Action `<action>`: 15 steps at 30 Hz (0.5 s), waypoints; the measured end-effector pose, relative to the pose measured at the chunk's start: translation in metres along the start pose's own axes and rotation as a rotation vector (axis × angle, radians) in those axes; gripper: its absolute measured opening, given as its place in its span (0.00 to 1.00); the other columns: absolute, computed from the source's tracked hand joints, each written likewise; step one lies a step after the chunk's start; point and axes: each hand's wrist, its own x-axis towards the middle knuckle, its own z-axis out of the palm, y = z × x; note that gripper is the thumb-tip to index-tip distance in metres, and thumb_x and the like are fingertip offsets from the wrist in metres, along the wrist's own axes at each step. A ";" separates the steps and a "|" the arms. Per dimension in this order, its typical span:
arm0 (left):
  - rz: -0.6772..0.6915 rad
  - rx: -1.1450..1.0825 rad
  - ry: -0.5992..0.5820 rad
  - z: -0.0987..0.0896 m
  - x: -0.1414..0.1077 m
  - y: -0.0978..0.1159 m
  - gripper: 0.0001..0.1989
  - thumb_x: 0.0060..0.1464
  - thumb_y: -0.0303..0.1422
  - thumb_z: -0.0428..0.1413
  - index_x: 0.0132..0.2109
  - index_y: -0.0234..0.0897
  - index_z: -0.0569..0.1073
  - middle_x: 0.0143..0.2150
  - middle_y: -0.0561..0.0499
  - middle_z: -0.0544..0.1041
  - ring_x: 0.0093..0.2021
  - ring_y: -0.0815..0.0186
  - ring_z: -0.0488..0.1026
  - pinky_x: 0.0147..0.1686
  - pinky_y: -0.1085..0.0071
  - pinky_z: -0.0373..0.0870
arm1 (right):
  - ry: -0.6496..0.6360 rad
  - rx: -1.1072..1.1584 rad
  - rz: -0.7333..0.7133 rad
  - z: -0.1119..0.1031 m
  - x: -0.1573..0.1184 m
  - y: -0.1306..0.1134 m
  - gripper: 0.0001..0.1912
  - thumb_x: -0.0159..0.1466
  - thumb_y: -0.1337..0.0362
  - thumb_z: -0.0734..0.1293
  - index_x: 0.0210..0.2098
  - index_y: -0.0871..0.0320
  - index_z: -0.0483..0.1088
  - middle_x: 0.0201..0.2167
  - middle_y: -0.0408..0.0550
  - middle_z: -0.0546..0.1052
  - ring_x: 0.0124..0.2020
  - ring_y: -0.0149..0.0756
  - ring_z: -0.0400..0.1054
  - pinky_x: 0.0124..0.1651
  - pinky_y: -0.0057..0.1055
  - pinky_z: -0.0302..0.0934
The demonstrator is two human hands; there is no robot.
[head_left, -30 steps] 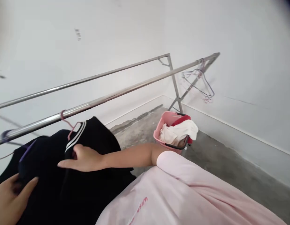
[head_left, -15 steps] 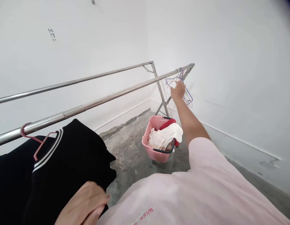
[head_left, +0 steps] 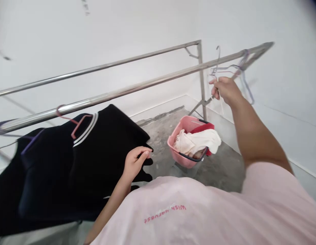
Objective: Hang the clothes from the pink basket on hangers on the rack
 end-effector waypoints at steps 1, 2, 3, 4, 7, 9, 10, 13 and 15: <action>-0.025 -0.060 0.035 0.003 0.004 0.000 0.09 0.63 0.39 0.57 0.39 0.42 0.80 0.30 0.53 0.77 0.33 0.66 0.75 0.38 0.68 0.71 | -0.094 0.127 -0.028 0.012 -0.021 -0.010 0.25 0.69 0.61 0.52 0.51 0.75 0.70 0.21 0.44 0.71 0.18 0.15 0.57 0.31 0.33 0.48; -0.034 -0.134 0.076 0.007 0.010 0.000 0.10 0.62 0.40 0.57 0.39 0.41 0.80 0.29 0.52 0.77 0.32 0.66 0.74 0.38 0.68 0.71 | -0.162 0.222 -0.039 0.026 -0.043 -0.020 0.23 0.69 0.60 0.55 0.50 0.72 0.71 0.17 0.40 0.67 0.16 0.16 0.55 0.29 0.31 0.46; -0.035 -0.205 0.105 0.011 0.018 0.001 0.11 0.62 0.41 0.58 0.40 0.40 0.80 0.30 0.52 0.76 0.33 0.66 0.74 0.38 0.69 0.72 | -0.237 0.304 -0.048 0.042 -0.066 -0.029 0.20 0.68 0.60 0.57 0.48 0.68 0.71 0.15 0.38 0.65 0.15 0.17 0.54 0.27 0.29 0.45; -0.020 -0.276 0.123 0.014 0.027 0.003 0.12 0.61 0.42 0.59 0.42 0.39 0.79 0.31 0.51 0.77 0.34 0.66 0.74 0.38 0.69 0.72 | -0.333 0.384 -0.068 0.060 -0.087 -0.039 0.18 0.68 0.58 0.59 0.47 0.65 0.71 0.13 0.36 0.63 0.14 0.18 0.54 0.26 0.27 0.46; 0.024 -0.386 0.178 0.016 0.059 0.014 0.16 0.60 0.44 0.60 0.48 0.38 0.77 0.41 0.47 0.80 0.42 0.64 0.77 0.45 0.68 0.73 | -0.562 0.612 -0.154 0.123 -0.138 -0.071 0.18 0.66 0.51 0.64 0.42 0.60 0.70 0.13 0.35 0.62 0.14 0.23 0.54 0.21 0.24 0.48; 0.019 -0.396 0.278 0.010 0.080 0.026 0.15 0.63 0.42 0.58 0.49 0.35 0.77 0.48 0.44 0.79 0.49 0.62 0.76 0.51 0.67 0.71 | -0.678 0.757 -0.192 0.165 -0.155 -0.097 0.20 0.65 0.46 0.66 0.39 0.57 0.67 0.12 0.33 0.61 0.12 0.24 0.53 0.18 0.23 0.49; 0.012 -0.398 0.331 0.004 0.088 0.032 0.15 0.65 0.41 0.56 0.49 0.34 0.77 0.50 0.43 0.79 0.53 0.62 0.75 0.54 0.66 0.70 | -0.711 0.817 -0.204 0.184 -0.159 -0.110 0.21 0.64 0.44 0.66 0.36 0.56 0.65 0.12 0.33 0.60 0.12 0.24 0.53 0.17 0.23 0.48; -0.007 -0.403 0.428 -0.018 0.106 0.044 0.16 0.70 0.39 0.50 0.48 0.30 0.76 0.52 0.43 0.78 0.57 0.61 0.73 0.59 0.65 0.67 | -0.777 0.953 -0.187 0.233 -0.158 -0.143 0.24 0.64 0.41 0.67 0.30 0.55 0.59 0.11 0.33 0.58 0.10 0.24 0.51 0.14 0.23 0.46; -0.021 -0.405 0.449 -0.034 0.112 0.045 0.17 0.69 0.40 0.51 0.45 0.29 0.76 0.47 0.44 0.80 0.54 0.62 0.74 0.58 0.66 0.68 | -0.797 0.987 -0.124 0.256 -0.157 -0.156 0.24 0.65 0.42 0.66 0.29 0.54 0.58 0.10 0.32 0.57 0.09 0.24 0.49 0.13 0.23 0.43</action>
